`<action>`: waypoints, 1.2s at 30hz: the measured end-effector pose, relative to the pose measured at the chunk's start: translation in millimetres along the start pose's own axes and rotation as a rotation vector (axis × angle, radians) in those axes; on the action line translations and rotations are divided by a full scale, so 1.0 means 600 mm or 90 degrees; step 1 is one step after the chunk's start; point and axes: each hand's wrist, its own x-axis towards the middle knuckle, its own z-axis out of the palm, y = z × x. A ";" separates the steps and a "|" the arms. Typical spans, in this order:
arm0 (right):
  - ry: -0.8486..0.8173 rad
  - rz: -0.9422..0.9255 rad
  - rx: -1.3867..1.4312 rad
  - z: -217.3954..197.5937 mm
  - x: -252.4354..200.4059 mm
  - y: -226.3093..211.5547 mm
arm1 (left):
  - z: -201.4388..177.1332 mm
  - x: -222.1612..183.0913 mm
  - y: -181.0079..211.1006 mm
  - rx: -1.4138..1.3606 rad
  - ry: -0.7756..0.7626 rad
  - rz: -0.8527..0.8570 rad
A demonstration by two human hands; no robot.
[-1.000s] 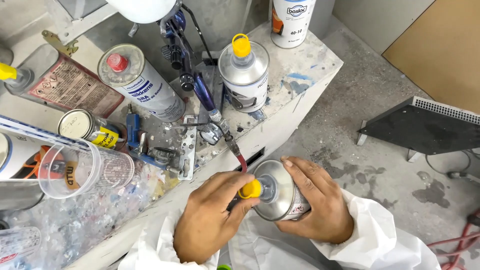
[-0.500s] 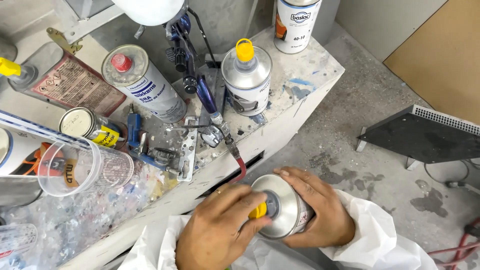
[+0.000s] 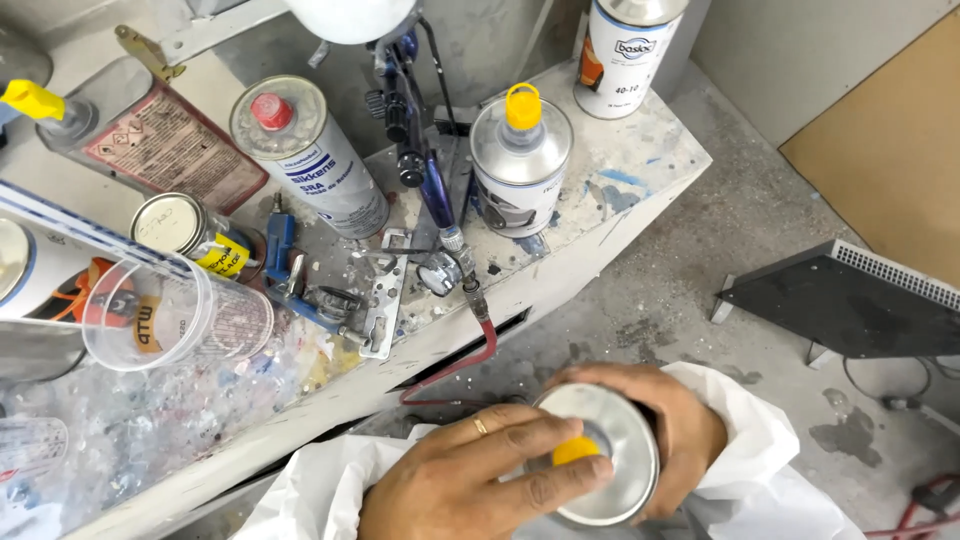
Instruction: Measuring and mixing automotive paint and hardeners using a measuring stick in a plastic cup.
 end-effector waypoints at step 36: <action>0.653 -0.043 -0.477 -0.124 0.251 0.198 | 0.089 -0.224 -0.055 0.223 0.534 -0.460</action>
